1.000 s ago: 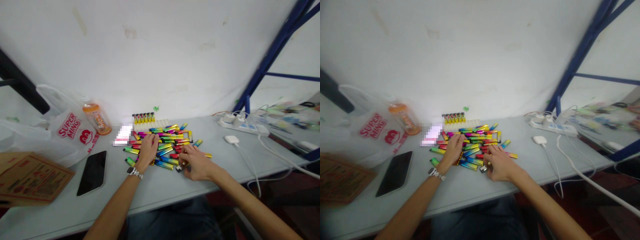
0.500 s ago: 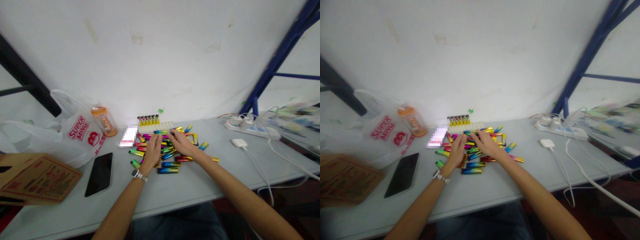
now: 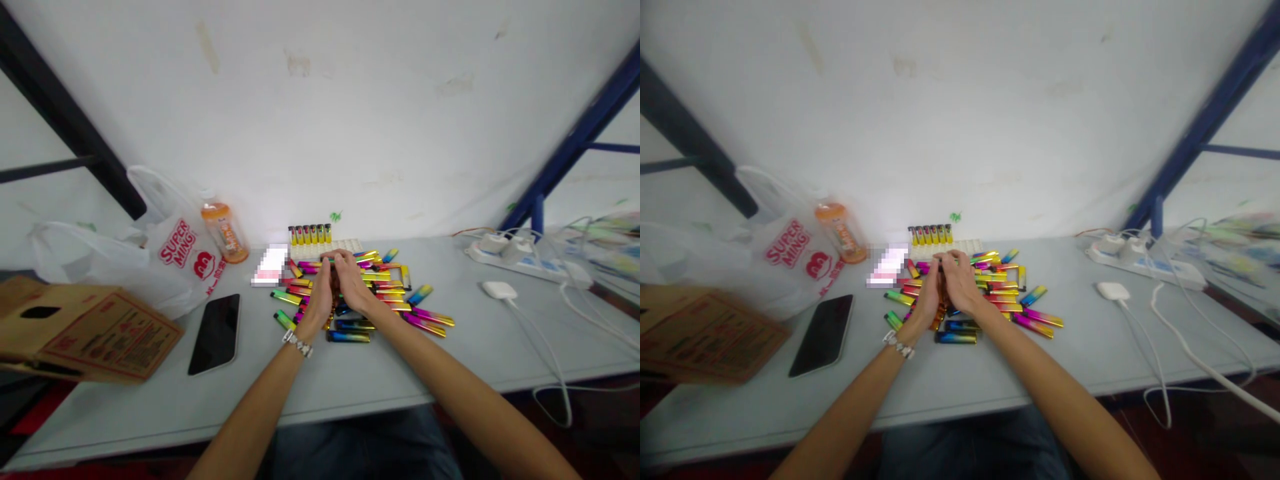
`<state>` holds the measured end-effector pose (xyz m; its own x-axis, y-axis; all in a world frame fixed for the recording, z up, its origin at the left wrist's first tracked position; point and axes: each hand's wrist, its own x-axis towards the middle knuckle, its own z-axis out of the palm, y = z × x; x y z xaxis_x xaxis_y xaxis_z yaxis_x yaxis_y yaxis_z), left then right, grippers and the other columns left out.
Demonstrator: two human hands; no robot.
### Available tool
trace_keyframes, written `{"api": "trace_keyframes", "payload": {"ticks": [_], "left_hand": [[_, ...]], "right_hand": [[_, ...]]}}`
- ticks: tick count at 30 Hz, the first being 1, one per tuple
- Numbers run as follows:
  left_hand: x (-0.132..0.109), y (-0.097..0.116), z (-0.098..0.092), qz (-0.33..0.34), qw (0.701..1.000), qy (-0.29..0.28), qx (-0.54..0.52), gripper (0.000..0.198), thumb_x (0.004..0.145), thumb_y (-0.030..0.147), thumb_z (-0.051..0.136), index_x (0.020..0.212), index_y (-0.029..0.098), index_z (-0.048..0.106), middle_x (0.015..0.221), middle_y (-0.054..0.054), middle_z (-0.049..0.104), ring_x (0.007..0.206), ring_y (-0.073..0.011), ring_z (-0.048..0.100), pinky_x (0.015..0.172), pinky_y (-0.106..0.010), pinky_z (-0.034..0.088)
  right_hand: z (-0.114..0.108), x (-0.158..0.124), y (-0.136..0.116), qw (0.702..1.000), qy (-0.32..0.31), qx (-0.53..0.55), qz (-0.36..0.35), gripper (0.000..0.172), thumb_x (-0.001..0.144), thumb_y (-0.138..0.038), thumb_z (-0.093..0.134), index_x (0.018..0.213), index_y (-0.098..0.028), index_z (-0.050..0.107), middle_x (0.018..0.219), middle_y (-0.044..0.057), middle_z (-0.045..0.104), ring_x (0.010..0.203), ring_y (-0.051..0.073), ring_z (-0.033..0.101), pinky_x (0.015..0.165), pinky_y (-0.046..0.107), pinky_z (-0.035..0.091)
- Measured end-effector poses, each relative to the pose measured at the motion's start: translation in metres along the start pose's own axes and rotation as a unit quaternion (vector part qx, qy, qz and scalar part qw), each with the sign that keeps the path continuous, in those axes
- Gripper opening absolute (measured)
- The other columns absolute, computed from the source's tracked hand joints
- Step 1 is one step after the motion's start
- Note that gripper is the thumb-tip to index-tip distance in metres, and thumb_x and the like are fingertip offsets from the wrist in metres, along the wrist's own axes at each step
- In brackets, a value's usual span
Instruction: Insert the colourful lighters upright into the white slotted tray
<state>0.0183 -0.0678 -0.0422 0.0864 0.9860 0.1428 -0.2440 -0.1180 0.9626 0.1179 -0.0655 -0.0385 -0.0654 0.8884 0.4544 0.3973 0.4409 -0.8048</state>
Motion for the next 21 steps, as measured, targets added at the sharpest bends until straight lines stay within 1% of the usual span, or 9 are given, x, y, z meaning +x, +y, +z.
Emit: {"api": "trace_keyframes", "payload": {"ticks": [3, 6, 8, 12, 16, 19, 21], "left_hand": [[-0.007, 0.008, -0.003, 0.041, 0.996, -0.003, 0.078, 0.046, 0.088, 0.065, 0.048, 0.082, 0.020, 0.054, 0.060, 0.003, 0.054, 0.054, -0.0114, 0.052, 0.051, -0.024, 0.042], [-0.011, 0.013, -0.005, 0.064, 0.986, -0.047, 0.144, 0.039, 0.090, 0.060, 0.049, 0.084, 0.022, 0.048, 0.052, 0.008, 0.044, 0.042, -0.0096, 0.043, 0.043, -0.023, 0.032], [-0.012, 0.014, -0.006, 0.085, 0.979, -0.057, 0.176, 0.036, 0.092, 0.057, 0.049, 0.083, 0.021, 0.048, 0.053, 0.008, 0.043, 0.044, -0.0093, 0.040, 0.044, -0.023, 0.030], [-0.011, 0.014, -0.005, 0.145, 0.962, -0.026, 0.230, 0.038, 0.091, 0.052, 0.051, 0.072, 0.019, 0.048, 0.059, 0.005, 0.042, 0.054, -0.0097, 0.038, 0.051, -0.024, 0.030], [-0.010, 0.012, -0.006, 0.146, 0.954, -0.014, 0.261, 0.039, 0.092, 0.048, 0.049, 0.066, 0.019, 0.048, 0.056, 0.005, 0.038, 0.053, -0.0101, 0.034, 0.052, -0.025, 0.027], [-0.009, 0.011, -0.008, 0.150, 0.947, 0.000, 0.283, 0.035, 0.090, 0.038, 0.049, 0.061, 0.019, 0.042, 0.055, 0.006, 0.034, 0.053, -0.0096, 0.032, 0.052, -0.025, 0.024], [-0.009, 0.010, -0.008, 0.148, 0.944, -0.002, 0.296, 0.031, 0.088, 0.032, 0.050, 0.061, 0.019, 0.041, 0.054, 0.007, 0.034, 0.052, -0.0095, 0.033, 0.052, -0.025, 0.024]], "right_hand": [[-0.003, 0.000, 0.005, 0.997, 0.046, 0.058, 0.010, 0.059, 0.100, -0.058, 0.015, 0.121, -0.024, 0.059, 0.118, 0.008, 0.057, 0.117, 0.020, 0.051, 0.108, 0.039, 0.036], [-0.004, 0.000, 0.012, 0.994, 0.067, 0.086, 0.025, 0.060, 0.099, -0.059, 0.017, 0.110, -0.020, 0.061, 0.110, 0.007, 0.062, 0.111, 0.020, 0.055, 0.104, 0.039, 0.039], [-0.005, -0.001, 0.014, 0.991, 0.070, 0.103, 0.041, 0.061, 0.099, -0.060, 0.018, 0.104, -0.020, 0.063, 0.105, 0.007, 0.065, 0.106, 0.021, 0.057, 0.101, 0.038, 0.041], [-0.007, -0.005, 0.008, 0.991, 0.063, 0.114, 0.038, 0.063, 0.097, -0.064, 0.020, 0.093, -0.020, 0.065, 0.097, 0.006, 0.067, 0.098, 0.021, 0.059, 0.096, 0.037, 0.043], [-0.011, -0.009, -0.001, 0.991, 0.054, 0.121, 0.036, 0.064, 0.096, -0.066, 0.020, 0.086, -0.020, 0.064, 0.090, 0.006, 0.067, 0.091, 0.021, 0.060, 0.093, 0.036, 0.043], [-0.012, -0.011, -0.003, 0.990, 0.050, 0.124, 0.040, 0.064, 0.096, -0.064, 0.021, 0.086, -0.019, 0.066, 0.090, 0.006, 0.067, 0.091, 0.022, 0.060, 0.092, 0.037, 0.043], [-0.012, -0.011, -0.003, 0.990, 0.046, 0.124, 0.045, 0.065, 0.097, -0.063, 0.021, 0.087, -0.019, 0.066, 0.091, 0.006, 0.068, 0.091, 0.022, 0.060, 0.091, 0.036, 0.043]]}}
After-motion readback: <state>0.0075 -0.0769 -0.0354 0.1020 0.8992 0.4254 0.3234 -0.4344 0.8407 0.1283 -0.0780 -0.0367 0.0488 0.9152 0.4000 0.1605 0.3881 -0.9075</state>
